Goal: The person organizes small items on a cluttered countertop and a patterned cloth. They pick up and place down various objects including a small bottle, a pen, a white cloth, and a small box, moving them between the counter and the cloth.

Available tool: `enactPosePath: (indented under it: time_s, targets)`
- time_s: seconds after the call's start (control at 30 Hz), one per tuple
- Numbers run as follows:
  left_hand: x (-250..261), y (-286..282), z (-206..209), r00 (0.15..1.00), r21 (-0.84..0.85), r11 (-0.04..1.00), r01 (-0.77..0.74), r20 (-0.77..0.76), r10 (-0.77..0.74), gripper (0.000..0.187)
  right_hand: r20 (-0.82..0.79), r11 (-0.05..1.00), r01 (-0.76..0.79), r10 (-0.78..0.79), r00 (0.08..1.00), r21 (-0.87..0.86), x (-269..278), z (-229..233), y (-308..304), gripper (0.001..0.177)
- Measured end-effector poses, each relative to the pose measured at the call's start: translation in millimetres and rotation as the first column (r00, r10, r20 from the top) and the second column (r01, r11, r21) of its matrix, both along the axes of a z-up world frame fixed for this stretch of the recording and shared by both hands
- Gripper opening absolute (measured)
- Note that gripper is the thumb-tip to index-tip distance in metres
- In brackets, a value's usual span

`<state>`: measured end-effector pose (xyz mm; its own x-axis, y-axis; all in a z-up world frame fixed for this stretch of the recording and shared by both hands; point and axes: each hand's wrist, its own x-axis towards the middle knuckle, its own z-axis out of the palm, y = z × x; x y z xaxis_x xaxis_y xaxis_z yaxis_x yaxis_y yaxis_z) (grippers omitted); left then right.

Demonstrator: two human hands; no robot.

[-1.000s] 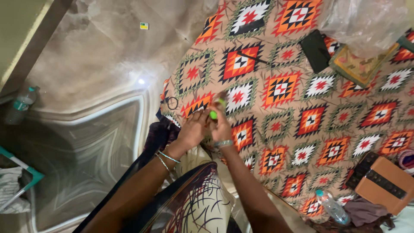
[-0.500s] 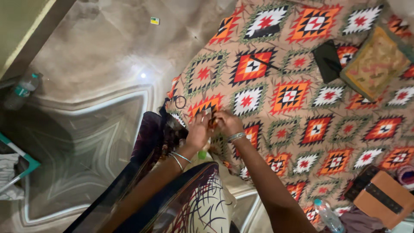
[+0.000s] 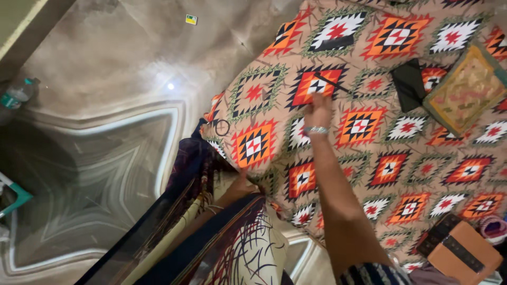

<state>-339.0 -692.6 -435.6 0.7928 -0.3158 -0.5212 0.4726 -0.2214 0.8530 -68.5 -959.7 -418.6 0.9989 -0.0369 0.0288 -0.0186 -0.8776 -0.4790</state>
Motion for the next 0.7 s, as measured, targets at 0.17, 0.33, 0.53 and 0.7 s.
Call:
enactPosePath:
  time_s: [0.17, 0.33, 0.53, 0.7]
  targets:
    - [14.8, -1.2, -10.7, 0.998, 0.105, 0.994, 0.006, -0.061, 0.0, 0.076, 0.133, 0.991, 0.004, 0.014, 0.991, -0.137, 65.7, 0.7, -36.1, 0.052]
    - [31.4, 25.8, -1.9, 0.994, 0.288, 0.957, -0.019, 0.109, -0.013, 0.057, -0.232, 0.897, 0.032, -0.149, 0.961, -0.441, 53.1, -11.6, -28.1, 0.03]
    - [15.5, 49.4, 27.1, 0.992, 0.359, 0.931, -0.067, -0.076, 0.101, 0.047, -0.298, 0.984, -0.012, -0.043, 0.954, -0.18, -28.9, -1.2, 20.1, 0.025]
    - [-13.0, 62.1, 44.0, 0.973, 0.29, 0.93, -0.226, 0.019, 0.23, 0.041, -0.385, 0.972, -0.056, 0.142, 0.912, 0.227, -129.7, 12.6, 90.7, 0.011]
